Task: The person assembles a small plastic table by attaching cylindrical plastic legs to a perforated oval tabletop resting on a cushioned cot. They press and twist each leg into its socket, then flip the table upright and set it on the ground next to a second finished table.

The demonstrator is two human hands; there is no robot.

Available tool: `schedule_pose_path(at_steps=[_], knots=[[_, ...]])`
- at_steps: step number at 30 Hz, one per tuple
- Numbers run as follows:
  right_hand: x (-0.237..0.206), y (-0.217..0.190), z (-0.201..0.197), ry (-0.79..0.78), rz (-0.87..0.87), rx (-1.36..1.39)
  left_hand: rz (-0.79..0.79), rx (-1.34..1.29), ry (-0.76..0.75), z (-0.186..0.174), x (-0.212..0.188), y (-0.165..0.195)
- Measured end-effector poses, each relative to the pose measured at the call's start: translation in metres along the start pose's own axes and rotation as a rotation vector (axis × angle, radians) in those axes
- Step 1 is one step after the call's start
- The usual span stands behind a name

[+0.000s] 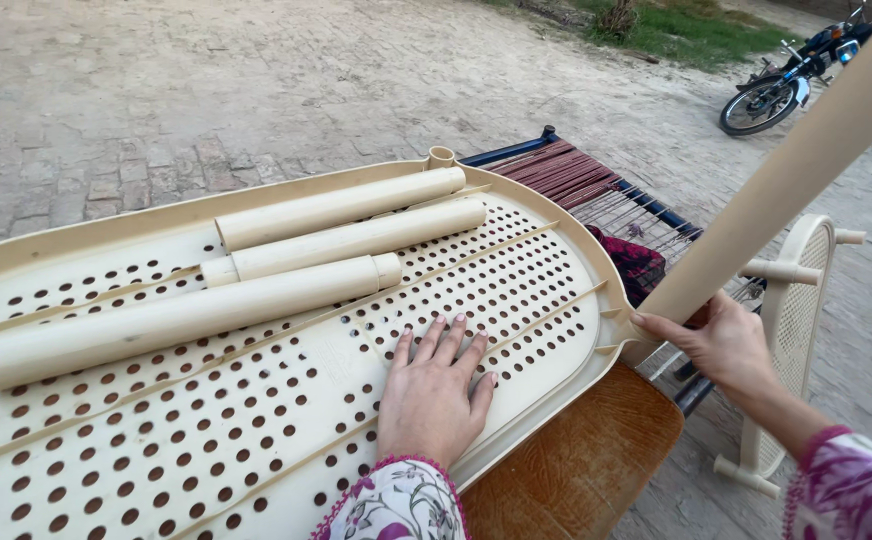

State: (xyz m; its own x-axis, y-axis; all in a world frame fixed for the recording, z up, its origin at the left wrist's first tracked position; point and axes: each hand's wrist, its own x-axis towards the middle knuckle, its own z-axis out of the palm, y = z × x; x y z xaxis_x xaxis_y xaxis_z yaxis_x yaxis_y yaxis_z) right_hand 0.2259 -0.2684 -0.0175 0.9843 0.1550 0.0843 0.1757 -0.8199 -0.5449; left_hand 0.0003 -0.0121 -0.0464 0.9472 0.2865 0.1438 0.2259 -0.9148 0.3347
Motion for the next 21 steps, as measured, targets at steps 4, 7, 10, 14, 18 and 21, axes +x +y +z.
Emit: schedule_pose_path(at_steps=[4, 7, 10, 14, 18, 21], knots=[[-0.012, -0.007, 0.017, 0.129, -0.038, 0.061, 0.0, 0.021, -0.046, -0.002, 0.001, -0.001], [-0.013, -0.014, 0.007, 0.016, -0.023, 0.167, 0.01, 0.027, -0.045, -0.001, 0.002, -0.001], [-0.007, -0.025, -0.016, -0.257, -0.064, 0.572, 0.017, 0.01, -0.021, -0.001, 0.003, 0.0], [0.004, -0.033, -0.049, -0.438, -0.098, 1.157, 0.03, 0.004, 0.017, -0.001, 0.004, 0.0], [0.035, -0.035, -0.033, -0.438, -0.083, 1.303, 0.035, 0.002, 0.02, -0.002, 0.006, 0.001], [0.061, -0.019, -0.009, -0.496, -0.139, 1.143, 0.028, -0.01, 0.021, -0.001, 0.007, 0.002]])
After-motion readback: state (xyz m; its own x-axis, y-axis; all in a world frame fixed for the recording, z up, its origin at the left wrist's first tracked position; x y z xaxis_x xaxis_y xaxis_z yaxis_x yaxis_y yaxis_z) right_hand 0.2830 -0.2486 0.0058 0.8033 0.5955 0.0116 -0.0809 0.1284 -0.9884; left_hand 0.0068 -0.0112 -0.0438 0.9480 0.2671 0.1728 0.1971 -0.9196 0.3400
